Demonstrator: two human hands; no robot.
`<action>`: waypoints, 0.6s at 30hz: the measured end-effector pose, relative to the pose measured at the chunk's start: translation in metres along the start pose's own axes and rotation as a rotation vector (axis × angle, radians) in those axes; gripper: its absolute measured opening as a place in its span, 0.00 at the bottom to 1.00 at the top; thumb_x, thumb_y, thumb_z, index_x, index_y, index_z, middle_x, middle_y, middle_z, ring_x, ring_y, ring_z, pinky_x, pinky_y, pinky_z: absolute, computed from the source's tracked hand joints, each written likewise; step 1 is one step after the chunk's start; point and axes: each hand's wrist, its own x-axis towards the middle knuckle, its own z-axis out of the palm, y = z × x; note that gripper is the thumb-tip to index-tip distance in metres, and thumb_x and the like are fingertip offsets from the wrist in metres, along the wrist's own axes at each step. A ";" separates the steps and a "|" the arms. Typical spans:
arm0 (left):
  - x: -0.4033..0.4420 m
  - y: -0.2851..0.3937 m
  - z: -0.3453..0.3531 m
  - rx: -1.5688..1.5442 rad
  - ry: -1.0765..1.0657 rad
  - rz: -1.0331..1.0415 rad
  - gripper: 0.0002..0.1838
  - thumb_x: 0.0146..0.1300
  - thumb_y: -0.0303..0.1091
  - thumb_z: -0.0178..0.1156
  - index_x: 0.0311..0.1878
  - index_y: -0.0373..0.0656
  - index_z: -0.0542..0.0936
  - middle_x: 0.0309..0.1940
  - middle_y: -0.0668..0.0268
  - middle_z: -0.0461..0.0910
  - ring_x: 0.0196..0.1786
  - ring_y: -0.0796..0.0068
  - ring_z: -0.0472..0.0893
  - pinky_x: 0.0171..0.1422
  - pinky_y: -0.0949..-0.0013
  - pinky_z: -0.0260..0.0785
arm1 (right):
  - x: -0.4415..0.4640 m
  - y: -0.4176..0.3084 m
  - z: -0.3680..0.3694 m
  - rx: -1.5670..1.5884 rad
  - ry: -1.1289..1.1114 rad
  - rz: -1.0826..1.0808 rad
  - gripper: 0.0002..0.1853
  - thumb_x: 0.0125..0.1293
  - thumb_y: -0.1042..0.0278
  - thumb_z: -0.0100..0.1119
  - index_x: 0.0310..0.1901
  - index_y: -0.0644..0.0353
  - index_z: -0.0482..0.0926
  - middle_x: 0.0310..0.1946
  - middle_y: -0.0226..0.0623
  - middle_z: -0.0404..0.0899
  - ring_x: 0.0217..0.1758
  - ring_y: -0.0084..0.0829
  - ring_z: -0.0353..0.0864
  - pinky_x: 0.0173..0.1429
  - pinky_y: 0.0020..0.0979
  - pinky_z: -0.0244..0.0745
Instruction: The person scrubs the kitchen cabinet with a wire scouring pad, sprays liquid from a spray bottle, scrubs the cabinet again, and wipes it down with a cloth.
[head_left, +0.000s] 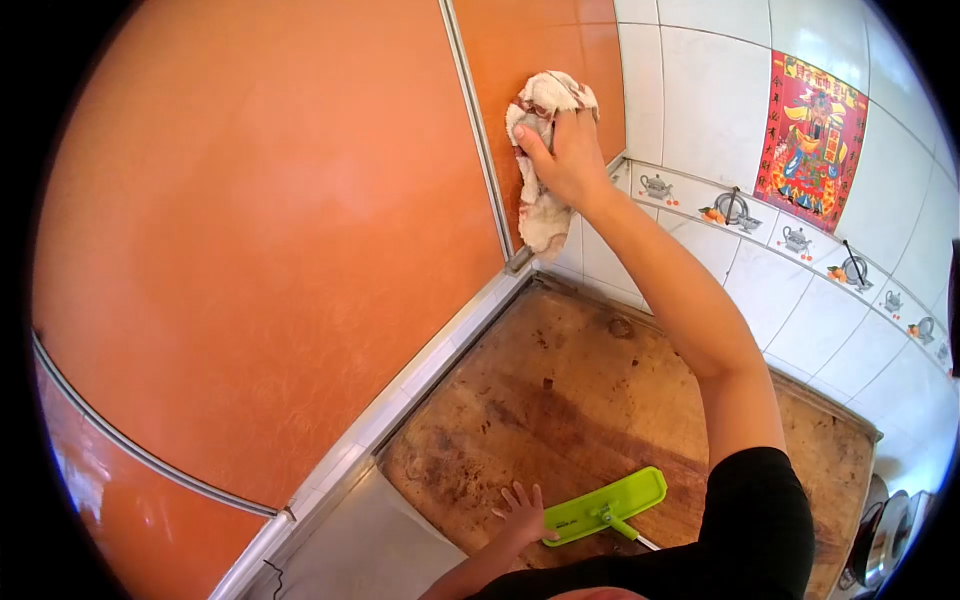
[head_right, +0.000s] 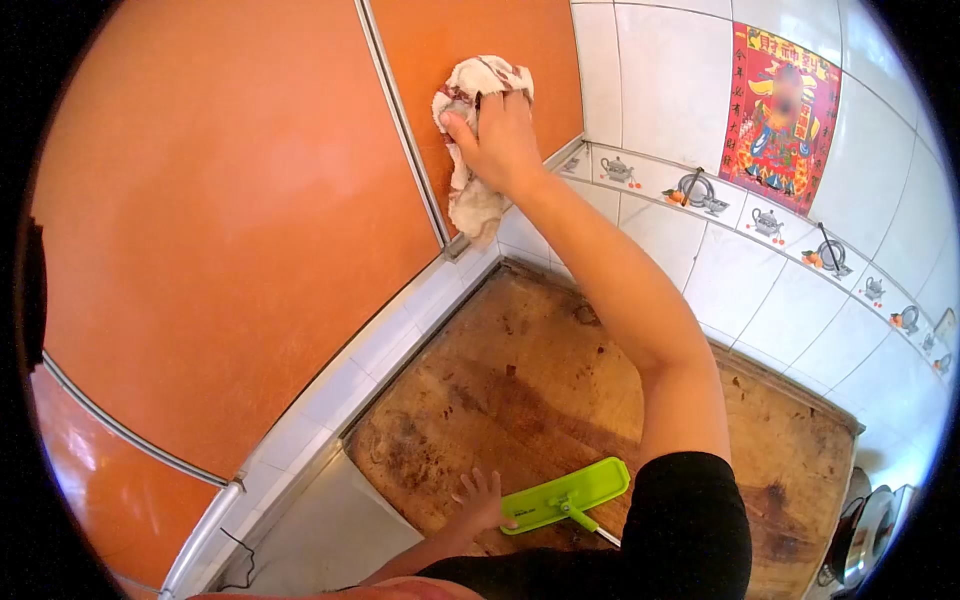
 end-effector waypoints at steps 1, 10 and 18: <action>-0.003 0.000 -0.002 -0.006 0.006 0.005 0.73 0.44 0.63 0.74 0.77 0.43 0.30 0.74 0.35 0.18 0.75 0.26 0.24 0.66 0.16 0.34 | 0.001 0.001 -0.002 -0.027 -0.030 0.040 0.28 0.65 0.49 0.59 0.53 0.69 0.71 0.54 0.63 0.68 0.57 0.59 0.70 0.58 0.52 0.70; 0.003 0.003 0.004 0.028 0.031 -0.027 0.73 0.44 0.62 0.75 0.78 0.42 0.31 0.74 0.34 0.20 0.75 0.26 0.25 0.65 0.15 0.33 | 0.006 0.001 0.014 0.059 -0.077 0.475 0.27 0.66 0.49 0.59 0.48 0.72 0.72 0.47 0.60 0.74 0.54 0.57 0.73 0.55 0.48 0.72; -0.003 0.000 0.006 0.023 0.062 -0.017 0.74 0.42 0.60 0.76 0.78 0.43 0.31 0.74 0.35 0.20 0.75 0.27 0.25 0.66 0.15 0.31 | -0.082 0.022 0.019 0.112 0.001 0.470 0.27 0.66 0.47 0.60 0.47 0.69 0.72 0.49 0.60 0.71 0.48 0.57 0.76 0.51 0.49 0.75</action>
